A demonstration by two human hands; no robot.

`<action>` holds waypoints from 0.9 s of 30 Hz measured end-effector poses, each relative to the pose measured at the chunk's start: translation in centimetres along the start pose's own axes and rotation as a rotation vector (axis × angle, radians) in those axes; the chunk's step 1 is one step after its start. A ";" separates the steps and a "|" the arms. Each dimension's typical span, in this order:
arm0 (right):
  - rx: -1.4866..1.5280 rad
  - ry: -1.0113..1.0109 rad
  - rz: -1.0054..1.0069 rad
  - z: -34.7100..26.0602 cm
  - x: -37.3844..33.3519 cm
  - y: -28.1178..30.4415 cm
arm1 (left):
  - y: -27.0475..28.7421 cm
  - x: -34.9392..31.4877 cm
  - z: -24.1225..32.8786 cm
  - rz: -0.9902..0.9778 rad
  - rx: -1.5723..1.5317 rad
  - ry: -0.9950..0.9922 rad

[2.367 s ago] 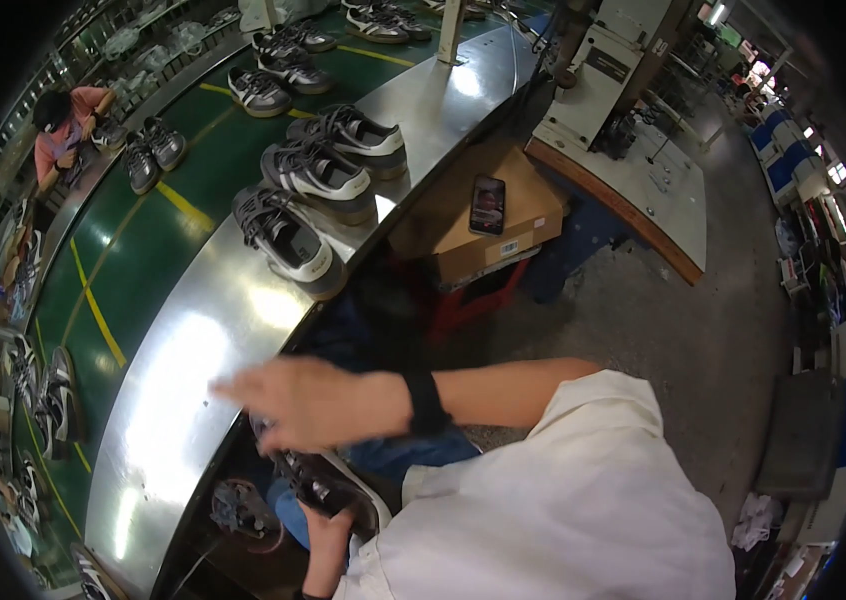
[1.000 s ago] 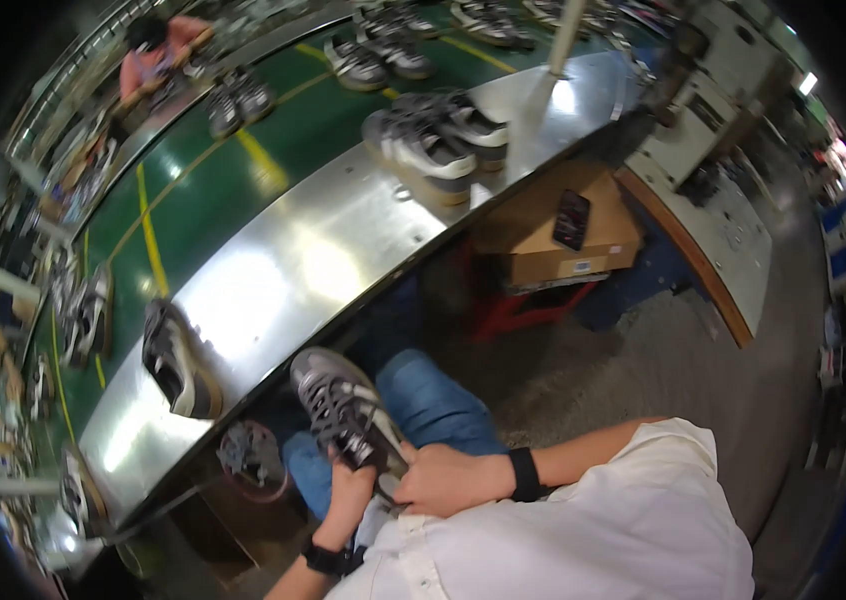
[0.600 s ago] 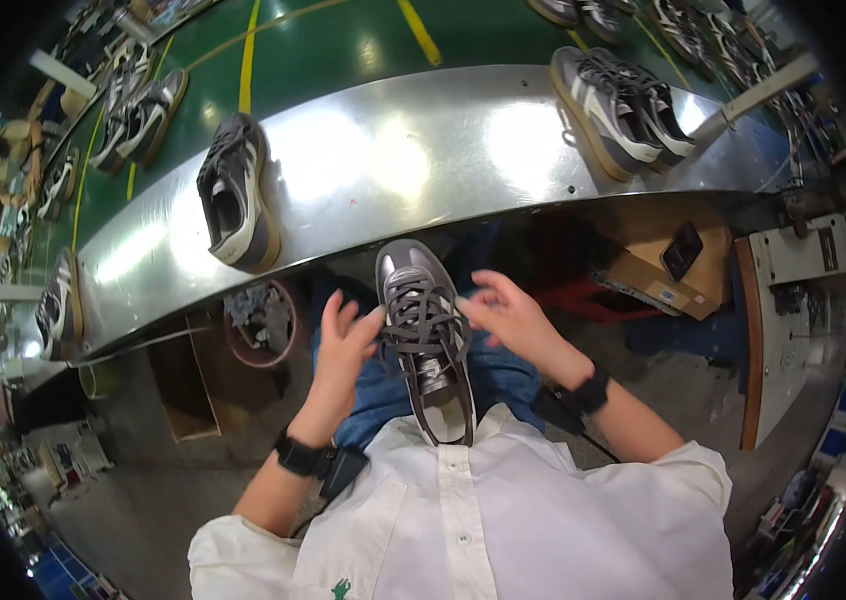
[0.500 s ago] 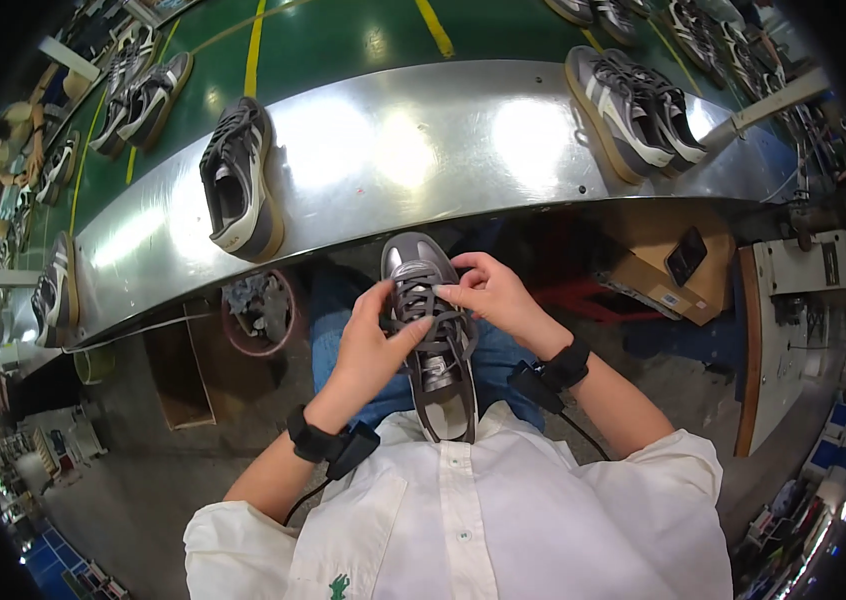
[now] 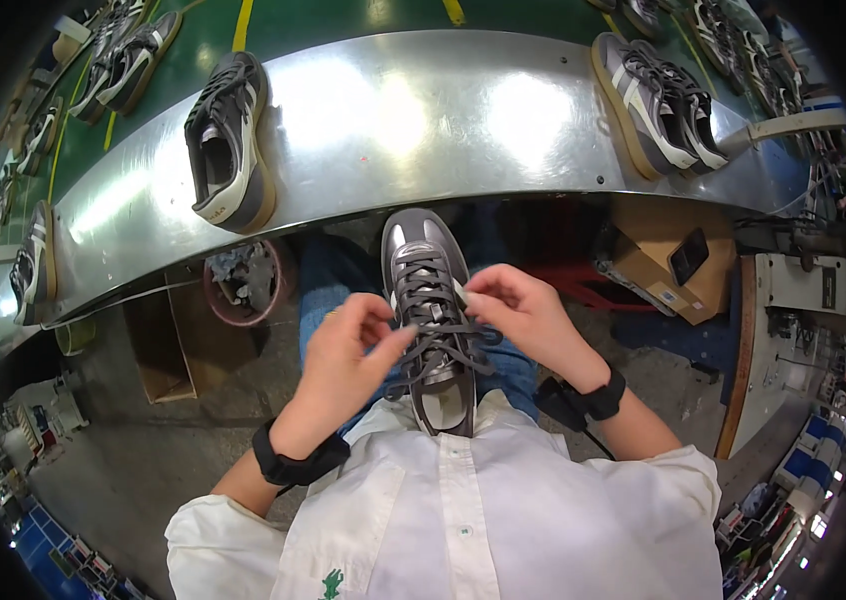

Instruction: The recorder is sitting at a shoe manufacturing conveyor belt, taking shoes from the line and lacing them before placing them back on the line.

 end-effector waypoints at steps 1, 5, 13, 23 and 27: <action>-0.080 0.020 -0.058 -0.9 0.5 -0.5 | -0.5 -0.1 0.6 -0.064 0.003 0.040; -0.486 0.076 -0.299 -3.9 0.1 -1.1 | -1.4 -0.8 1.1 -0.117 0.136 -0.074; -0.854 0.585 -0.078 -3.8 -1.3 -0.4 | 0.0 -0.3 0.8 -0.048 0.048 -0.154; -0.708 0.388 0.177 0.9 -2.0 -1.2 | -1.2 -0.8 4.0 -0.161 0.219 -0.497; -0.194 0.094 0.213 1.9 -4.1 0.0 | 3.8 -3.4 3.6 -0.322 -0.696 -0.125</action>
Point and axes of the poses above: each hand's wrist, its own x-axis towards the middle knuckle, its own y-axis out of the back of the hand, z = x × y, the point moved 3 cm from there along x, towards the middle knuckle, and after that the axes turned 3 degrees about -x, right-handed, at the moved point
